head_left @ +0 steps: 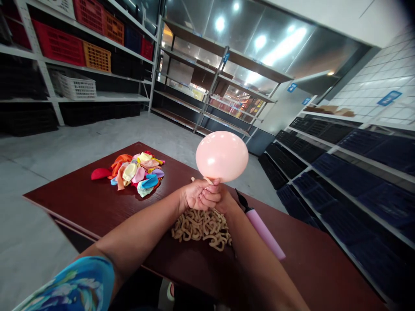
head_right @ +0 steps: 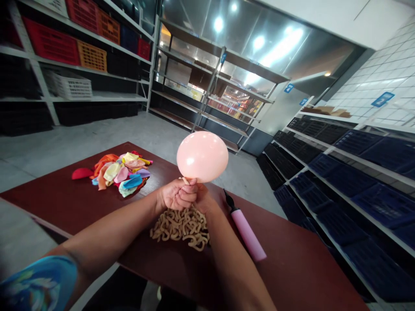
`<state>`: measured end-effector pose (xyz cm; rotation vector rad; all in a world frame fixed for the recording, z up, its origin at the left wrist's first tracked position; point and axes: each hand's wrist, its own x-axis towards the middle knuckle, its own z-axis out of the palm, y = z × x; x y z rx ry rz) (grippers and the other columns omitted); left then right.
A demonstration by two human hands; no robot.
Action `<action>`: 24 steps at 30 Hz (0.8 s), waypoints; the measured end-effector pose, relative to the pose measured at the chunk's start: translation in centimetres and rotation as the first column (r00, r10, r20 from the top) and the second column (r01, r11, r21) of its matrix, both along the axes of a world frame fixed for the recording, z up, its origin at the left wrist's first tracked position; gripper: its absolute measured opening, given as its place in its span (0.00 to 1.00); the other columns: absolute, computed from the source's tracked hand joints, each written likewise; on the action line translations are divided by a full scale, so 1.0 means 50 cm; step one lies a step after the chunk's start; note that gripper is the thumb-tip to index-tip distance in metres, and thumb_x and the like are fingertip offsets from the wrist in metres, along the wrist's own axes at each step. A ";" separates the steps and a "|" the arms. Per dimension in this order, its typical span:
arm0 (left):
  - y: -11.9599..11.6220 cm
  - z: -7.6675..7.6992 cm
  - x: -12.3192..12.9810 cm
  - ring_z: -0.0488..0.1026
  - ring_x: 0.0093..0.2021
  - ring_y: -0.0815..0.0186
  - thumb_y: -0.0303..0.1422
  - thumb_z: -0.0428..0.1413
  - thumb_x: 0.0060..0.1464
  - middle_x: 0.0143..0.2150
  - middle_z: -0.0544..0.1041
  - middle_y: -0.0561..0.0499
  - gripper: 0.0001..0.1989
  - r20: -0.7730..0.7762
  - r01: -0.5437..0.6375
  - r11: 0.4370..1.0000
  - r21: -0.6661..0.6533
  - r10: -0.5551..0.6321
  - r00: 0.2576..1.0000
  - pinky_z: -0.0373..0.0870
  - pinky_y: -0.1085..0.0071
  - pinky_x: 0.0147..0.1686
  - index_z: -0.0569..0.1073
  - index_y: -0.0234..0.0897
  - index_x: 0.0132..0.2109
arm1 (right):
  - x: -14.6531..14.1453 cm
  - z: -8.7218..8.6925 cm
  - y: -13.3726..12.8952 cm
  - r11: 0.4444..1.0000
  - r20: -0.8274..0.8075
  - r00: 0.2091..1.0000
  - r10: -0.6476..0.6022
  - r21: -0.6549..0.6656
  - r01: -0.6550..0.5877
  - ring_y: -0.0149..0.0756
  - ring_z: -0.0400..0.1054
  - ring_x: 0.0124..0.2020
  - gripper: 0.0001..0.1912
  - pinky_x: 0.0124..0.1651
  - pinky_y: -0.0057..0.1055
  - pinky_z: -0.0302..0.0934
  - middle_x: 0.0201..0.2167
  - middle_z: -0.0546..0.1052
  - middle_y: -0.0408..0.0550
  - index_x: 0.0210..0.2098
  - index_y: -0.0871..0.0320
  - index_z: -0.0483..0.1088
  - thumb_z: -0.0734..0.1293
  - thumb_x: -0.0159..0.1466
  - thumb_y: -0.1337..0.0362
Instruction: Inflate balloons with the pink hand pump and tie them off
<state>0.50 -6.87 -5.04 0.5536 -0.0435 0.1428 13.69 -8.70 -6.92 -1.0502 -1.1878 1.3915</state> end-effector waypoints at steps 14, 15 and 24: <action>0.042 -0.045 0.038 0.39 0.14 0.78 0.49 0.47 0.52 0.17 0.47 0.61 0.21 -0.394 -0.393 0.761 0.516 0.618 0.680 0.34 0.80 0.13 0.54 0.38 0.25 | 0.075 -0.008 -0.014 0.927 0.398 0.840 -0.368 0.229 0.298 0.25 0.55 0.17 0.12 0.21 0.24 0.50 0.15 0.65 0.37 0.26 0.57 0.71 0.67 0.52 0.54; 0.042 -0.051 0.043 0.40 0.14 0.78 0.51 0.46 0.52 0.17 0.48 0.61 0.21 -0.382 -0.418 0.698 0.582 0.688 0.617 0.36 0.79 0.13 0.55 0.38 0.25 | 0.073 -0.012 -0.016 0.918 0.420 0.822 -0.384 0.271 0.291 0.26 0.57 0.19 0.12 0.23 0.24 0.52 0.17 0.68 0.38 0.27 0.57 0.72 0.67 0.52 0.54; 0.062 -0.100 0.065 0.63 0.26 0.70 0.37 0.44 0.54 0.24 0.68 0.50 0.15 -0.068 -0.180 0.134 0.974 0.941 0.331 0.61 0.74 0.28 0.67 0.33 0.26 | 0.048 -0.030 -0.018 0.848 0.481 0.755 -0.446 0.497 0.184 0.34 0.68 0.29 0.12 0.35 0.30 0.61 0.28 0.76 0.45 0.33 0.56 0.73 0.65 0.54 0.57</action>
